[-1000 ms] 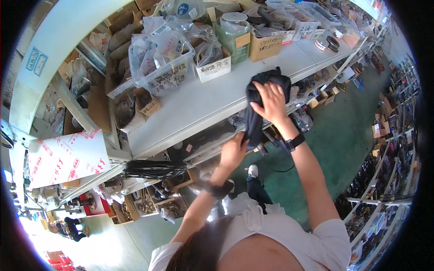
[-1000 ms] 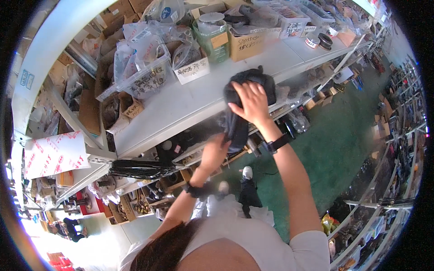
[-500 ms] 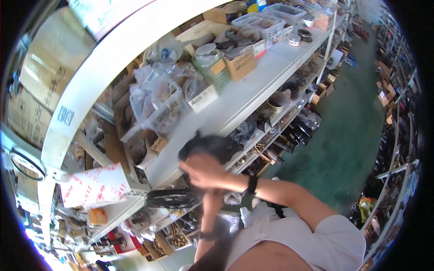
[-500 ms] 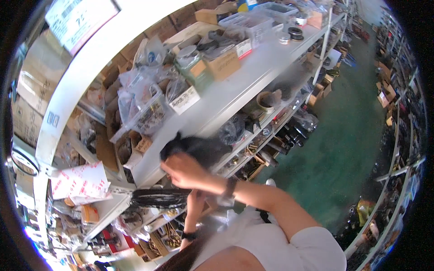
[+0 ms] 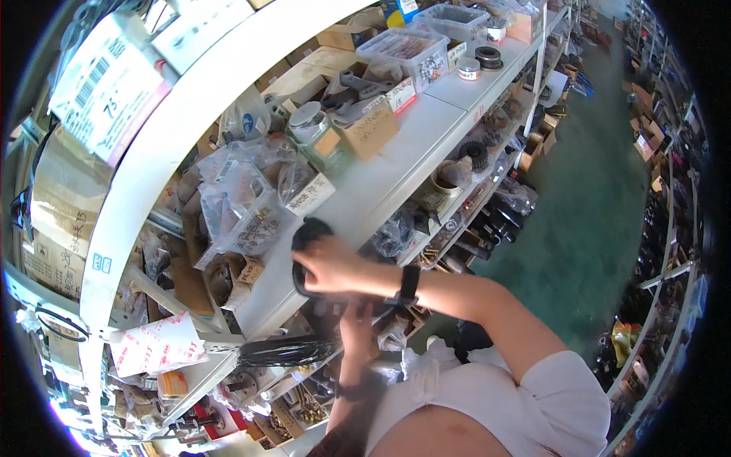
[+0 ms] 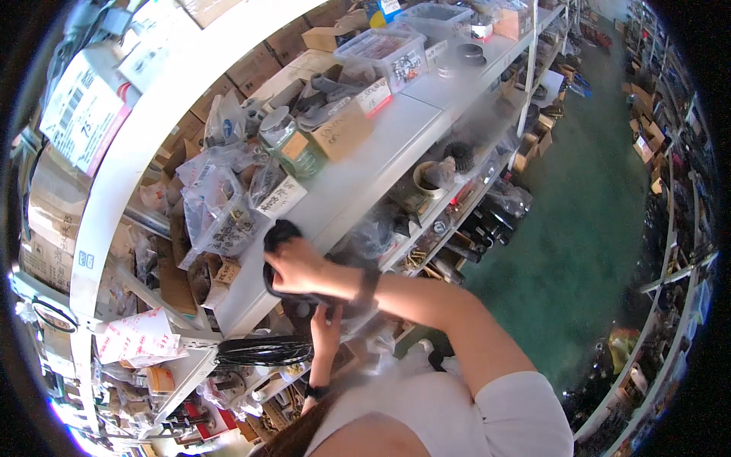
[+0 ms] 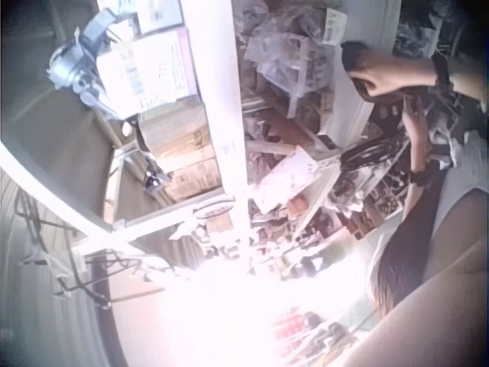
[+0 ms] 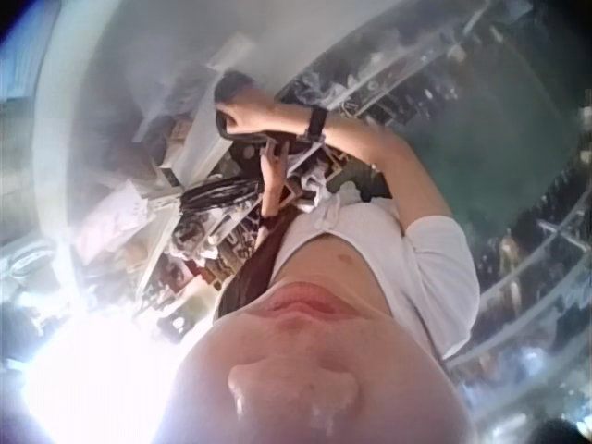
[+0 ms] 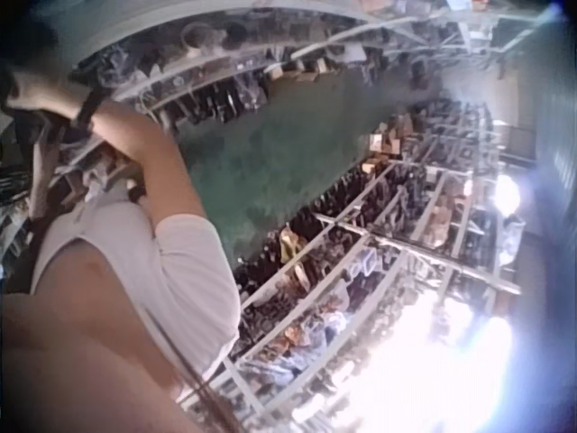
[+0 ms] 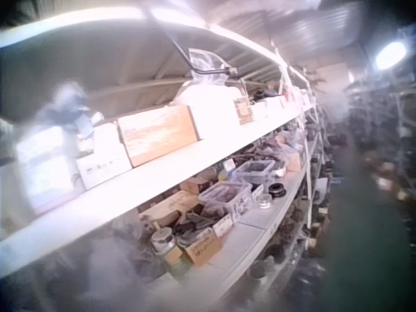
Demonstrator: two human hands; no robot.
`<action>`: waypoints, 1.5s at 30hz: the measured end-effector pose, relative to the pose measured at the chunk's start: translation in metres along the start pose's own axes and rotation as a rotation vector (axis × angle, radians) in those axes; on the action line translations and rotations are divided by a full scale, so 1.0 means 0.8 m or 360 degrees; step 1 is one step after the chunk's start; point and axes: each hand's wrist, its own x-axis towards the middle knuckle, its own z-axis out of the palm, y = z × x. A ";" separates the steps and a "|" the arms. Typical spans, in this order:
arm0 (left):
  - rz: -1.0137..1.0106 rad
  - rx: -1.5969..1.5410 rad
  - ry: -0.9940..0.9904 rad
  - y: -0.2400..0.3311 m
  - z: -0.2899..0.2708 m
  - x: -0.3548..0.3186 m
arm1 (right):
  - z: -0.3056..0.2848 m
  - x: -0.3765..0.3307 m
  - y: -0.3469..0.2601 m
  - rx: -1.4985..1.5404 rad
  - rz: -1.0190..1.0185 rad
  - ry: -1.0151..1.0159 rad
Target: The person wipes a dark plastic component with a black cloth, then removes a metal gear from a container and places it onto a shelf.
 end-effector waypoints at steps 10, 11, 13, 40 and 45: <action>0.0343 0.0019 -0.0133 0.045 0.100 0.087 | -0.160 -0.035 0.140 -0.0391 0.0756 0.0106; 0.0262 0.0025 -0.0202 0.061 0.106 0.094 | -0.176 -0.038 0.148 -0.0487 0.0812 0.0122; 0.0257 -0.0030 -0.0259 0.093 0.125 0.104 | -0.184 -0.057 0.198 -0.0654 0.0797 0.0341; 0.0330 -0.0584 -0.0159 0.097 0.128 0.071 | -0.178 -0.029 0.163 -0.0692 0.0347 -0.0120; 0.0362 -0.0512 -0.0257 0.111 0.125 0.099 | -0.185 -0.015 0.173 -0.0649 0.0373 -0.0212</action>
